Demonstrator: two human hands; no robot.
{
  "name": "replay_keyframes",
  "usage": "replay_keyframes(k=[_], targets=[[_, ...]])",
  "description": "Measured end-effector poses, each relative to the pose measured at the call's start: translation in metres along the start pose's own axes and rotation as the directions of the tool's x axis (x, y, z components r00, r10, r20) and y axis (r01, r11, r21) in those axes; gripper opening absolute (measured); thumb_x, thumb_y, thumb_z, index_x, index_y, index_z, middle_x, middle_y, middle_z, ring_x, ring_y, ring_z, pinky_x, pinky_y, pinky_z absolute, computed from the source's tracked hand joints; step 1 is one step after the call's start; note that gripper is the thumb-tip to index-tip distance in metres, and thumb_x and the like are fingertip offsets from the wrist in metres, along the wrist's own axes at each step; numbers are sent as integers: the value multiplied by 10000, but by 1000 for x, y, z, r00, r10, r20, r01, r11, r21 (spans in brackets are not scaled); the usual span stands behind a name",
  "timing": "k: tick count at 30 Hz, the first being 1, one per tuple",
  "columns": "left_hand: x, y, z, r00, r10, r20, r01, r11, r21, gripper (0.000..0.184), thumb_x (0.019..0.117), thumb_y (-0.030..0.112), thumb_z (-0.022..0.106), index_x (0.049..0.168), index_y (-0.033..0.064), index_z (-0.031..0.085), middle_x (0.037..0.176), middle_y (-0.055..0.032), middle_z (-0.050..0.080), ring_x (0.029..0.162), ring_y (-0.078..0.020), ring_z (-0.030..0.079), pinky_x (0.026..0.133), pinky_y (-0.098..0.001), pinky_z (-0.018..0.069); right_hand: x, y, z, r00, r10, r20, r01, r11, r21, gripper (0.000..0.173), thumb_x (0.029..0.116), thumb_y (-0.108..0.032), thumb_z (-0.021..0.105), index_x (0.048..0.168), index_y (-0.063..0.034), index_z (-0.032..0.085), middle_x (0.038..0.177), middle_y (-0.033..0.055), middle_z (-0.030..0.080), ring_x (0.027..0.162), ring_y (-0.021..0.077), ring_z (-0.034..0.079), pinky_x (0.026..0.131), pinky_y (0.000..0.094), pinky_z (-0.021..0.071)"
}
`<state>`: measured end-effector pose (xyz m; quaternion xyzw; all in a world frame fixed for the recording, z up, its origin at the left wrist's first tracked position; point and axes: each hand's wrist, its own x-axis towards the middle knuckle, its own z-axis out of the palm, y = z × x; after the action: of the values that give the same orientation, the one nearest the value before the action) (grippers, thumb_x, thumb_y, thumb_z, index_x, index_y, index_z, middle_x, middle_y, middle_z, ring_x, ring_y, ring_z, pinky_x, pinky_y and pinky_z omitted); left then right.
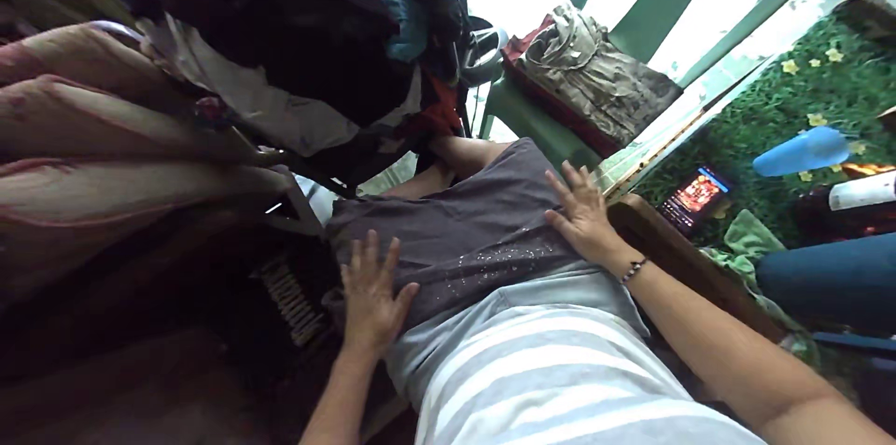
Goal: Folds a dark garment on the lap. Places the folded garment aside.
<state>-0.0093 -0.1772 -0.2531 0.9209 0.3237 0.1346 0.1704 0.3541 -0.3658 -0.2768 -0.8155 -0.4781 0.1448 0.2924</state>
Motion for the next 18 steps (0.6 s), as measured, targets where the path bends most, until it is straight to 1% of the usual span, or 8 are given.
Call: replay_keyframes(k=[3,7,9,11,12,14,15,18], targets=[[-5,-8,20,999,-32,-18,32,999,9,798,1007,718,226,1577,194,420,1675,-148,265,1555,-424,151,1199,-721,87,11,26,15,987,100,123,-113,988,106,737,1016,-678,306,1646,-301,235,1723,92,113,1570,372,128,1193,705,168],[-3,-1,11,998,-63,5,63,996,66,863,986,754,183,1588,173,395,1659,-156,302,1543,-422,204,1159,-768,92,23,40,11,961,136,243,-211,924,319,711,1084,-547,273,1662,-161,127,1718,100,139,1575,265,170,1272,520,165],[7,6,2,997,-77,13,74,987,145,906,960,791,167,1588,179,394,1624,-160,371,1519,-427,271,1138,-793,80,30,37,5,929,187,318,-296,893,338,705,1093,-537,225,1660,-134,109,1716,89,151,1565,236,211,1267,499,192],[29,15,-6,999,-46,-4,46,984,171,888,968,776,221,1571,157,424,1562,-198,448,1475,-459,342,1134,-795,88,41,35,-1,893,262,366,-391,855,342,690,1100,-526,183,1650,-111,163,1700,109,209,1557,246,239,1262,504,203],[43,19,-9,1000,-15,-8,16,988,155,864,978,755,261,1554,138,448,1541,-210,468,1462,-467,359,1140,-785,110,48,33,-3,868,326,375,-463,805,371,685,1099,-536,175,1635,-115,235,1673,117,284,1535,248,294,1247,504,241],[80,26,-12,997,57,49,-61,994,88,802,996,703,341,1526,119,486,1536,-201,479,1460,-437,376,1169,-716,203,68,31,0,768,519,375,-639,600,481,770,1049,-665,215,1530,-110,446,1513,163,505,1395,293,480,1129,544,393],[100,30,-13,989,87,119,-92,995,38,756,1009,663,387,1522,118,490,1542,-188,473,1467,-407,376,1192,-667,237,80,36,4,709,583,396,-696,486,529,837,1009,-732,256,1481,-84,496,1436,197,557,1324,324,530,1065,562,437],[156,32,2,933,124,339,-114,992,-48,663,1026,554,496,1535,130,467,1526,-176,488,1446,-358,417,1190,-593,307,105,53,17,615,601,511,-768,308,562,890,970,-781,300,1479,-73,481,1389,211,577,1252,334,572,1008,535,482]])
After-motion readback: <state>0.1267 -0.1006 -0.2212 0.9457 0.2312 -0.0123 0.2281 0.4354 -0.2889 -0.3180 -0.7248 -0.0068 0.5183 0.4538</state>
